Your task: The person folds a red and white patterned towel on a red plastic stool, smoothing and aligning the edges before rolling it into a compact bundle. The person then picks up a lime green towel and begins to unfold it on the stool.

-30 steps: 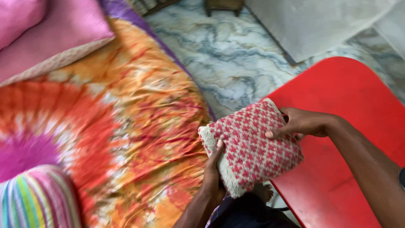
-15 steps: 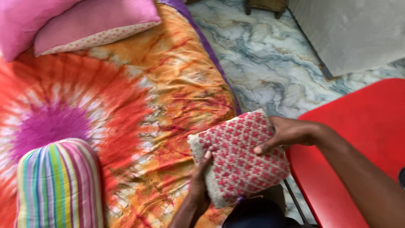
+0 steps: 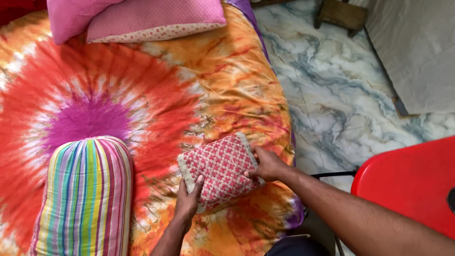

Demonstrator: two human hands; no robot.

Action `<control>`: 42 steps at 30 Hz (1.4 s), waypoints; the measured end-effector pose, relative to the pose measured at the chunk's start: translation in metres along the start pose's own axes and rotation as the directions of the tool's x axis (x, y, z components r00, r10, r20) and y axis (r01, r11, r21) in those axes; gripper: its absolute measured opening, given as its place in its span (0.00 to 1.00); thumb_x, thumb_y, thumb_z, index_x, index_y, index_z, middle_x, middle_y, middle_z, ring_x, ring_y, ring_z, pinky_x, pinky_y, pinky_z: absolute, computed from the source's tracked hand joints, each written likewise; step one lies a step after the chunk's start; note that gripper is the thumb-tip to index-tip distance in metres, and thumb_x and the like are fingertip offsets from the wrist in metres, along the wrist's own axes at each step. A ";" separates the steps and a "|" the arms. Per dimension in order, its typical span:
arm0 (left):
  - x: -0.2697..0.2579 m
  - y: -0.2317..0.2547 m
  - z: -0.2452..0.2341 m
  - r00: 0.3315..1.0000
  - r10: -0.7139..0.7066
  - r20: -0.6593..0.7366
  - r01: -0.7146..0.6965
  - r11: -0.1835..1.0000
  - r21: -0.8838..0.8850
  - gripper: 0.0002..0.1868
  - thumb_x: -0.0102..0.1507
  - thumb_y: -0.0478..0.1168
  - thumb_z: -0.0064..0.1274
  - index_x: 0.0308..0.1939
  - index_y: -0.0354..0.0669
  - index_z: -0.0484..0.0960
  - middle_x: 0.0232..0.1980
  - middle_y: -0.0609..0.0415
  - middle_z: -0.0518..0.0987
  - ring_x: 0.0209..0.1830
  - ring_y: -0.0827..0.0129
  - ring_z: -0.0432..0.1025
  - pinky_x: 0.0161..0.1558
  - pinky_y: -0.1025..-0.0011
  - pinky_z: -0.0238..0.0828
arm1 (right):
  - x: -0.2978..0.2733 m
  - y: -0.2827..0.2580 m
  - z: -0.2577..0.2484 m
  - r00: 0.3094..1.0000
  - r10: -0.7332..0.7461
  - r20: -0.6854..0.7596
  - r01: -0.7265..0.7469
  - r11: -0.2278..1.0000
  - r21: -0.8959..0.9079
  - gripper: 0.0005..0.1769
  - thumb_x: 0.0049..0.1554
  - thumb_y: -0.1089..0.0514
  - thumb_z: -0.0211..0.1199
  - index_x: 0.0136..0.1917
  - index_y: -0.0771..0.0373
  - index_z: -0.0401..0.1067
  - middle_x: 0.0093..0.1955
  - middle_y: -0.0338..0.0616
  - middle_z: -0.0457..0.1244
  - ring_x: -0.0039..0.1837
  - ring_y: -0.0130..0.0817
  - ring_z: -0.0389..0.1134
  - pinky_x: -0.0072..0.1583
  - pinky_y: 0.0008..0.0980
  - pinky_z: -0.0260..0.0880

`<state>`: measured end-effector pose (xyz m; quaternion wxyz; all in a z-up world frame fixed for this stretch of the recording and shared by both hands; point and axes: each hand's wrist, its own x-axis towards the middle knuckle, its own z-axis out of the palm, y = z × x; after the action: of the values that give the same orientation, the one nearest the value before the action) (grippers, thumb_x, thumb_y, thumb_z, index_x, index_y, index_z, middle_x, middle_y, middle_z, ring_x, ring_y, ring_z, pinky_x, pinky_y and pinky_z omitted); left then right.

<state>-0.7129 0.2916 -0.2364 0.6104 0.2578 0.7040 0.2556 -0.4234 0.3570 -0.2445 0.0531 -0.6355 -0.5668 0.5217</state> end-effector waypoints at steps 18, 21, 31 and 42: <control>0.067 0.148 0.153 0.755 0.656 -0.009 -0.561 0.652 0.510 0.39 0.57 0.49 0.61 0.69 0.44 0.65 0.66 0.44 0.75 0.67 0.53 0.69 0.64 0.53 0.64 | -0.117 -0.016 -0.128 0.977 0.111 -0.181 -0.053 0.953 0.298 0.38 0.54 0.55 0.69 0.74 0.61 0.59 0.55 0.46 0.69 0.50 0.33 0.71 0.52 0.33 0.72; 0.057 0.187 0.188 0.644 0.763 0.064 -0.652 0.503 0.567 0.37 0.56 0.47 0.62 0.67 0.45 0.67 0.65 0.44 0.75 0.66 0.52 0.69 0.63 0.53 0.64 | -0.145 -0.006 -0.151 0.956 0.102 -0.277 0.060 0.850 0.523 0.33 0.56 0.59 0.68 0.72 0.63 0.62 0.53 0.45 0.69 0.50 0.29 0.72 0.54 0.28 0.74; -0.026 0.245 0.299 0.281 0.843 0.459 -0.902 0.070 0.425 0.33 0.52 0.40 0.64 0.61 0.46 0.73 0.60 0.45 0.77 0.64 0.50 0.70 0.60 0.51 0.64 | -0.239 0.047 -0.184 0.818 0.245 -0.520 0.252 0.660 0.708 0.28 0.58 0.63 0.65 0.70 0.64 0.62 0.50 0.46 0.69 0.51 0.28 0.74 0.55 0.31 0.76; -0.193 0.195 0.483 -0.122 0.616 0.778 -0.990 -0.021 -0.139 0.29 0.51 0.36 0.65 0.56 0.46 0.77 0.57 0.46 0.77 0.61 0.48 0.70 0.59 0.53 0.66 | -0.381 0.114 -0.175 0.414 0.617 -0.669 0.268 0.620 0.738 0.23 0.56 0.64 0.65 0.65 0.63 0.68 0.53 0.41 0.70 0.55 0.28 0.72 0.56 0.30 0.76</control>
<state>-0.2004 0.3265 -0.0248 0.3777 0.8753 0.1109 0.2810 -0.1503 0.1128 -0.0110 0.5417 -0.7842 -0.0903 0.2888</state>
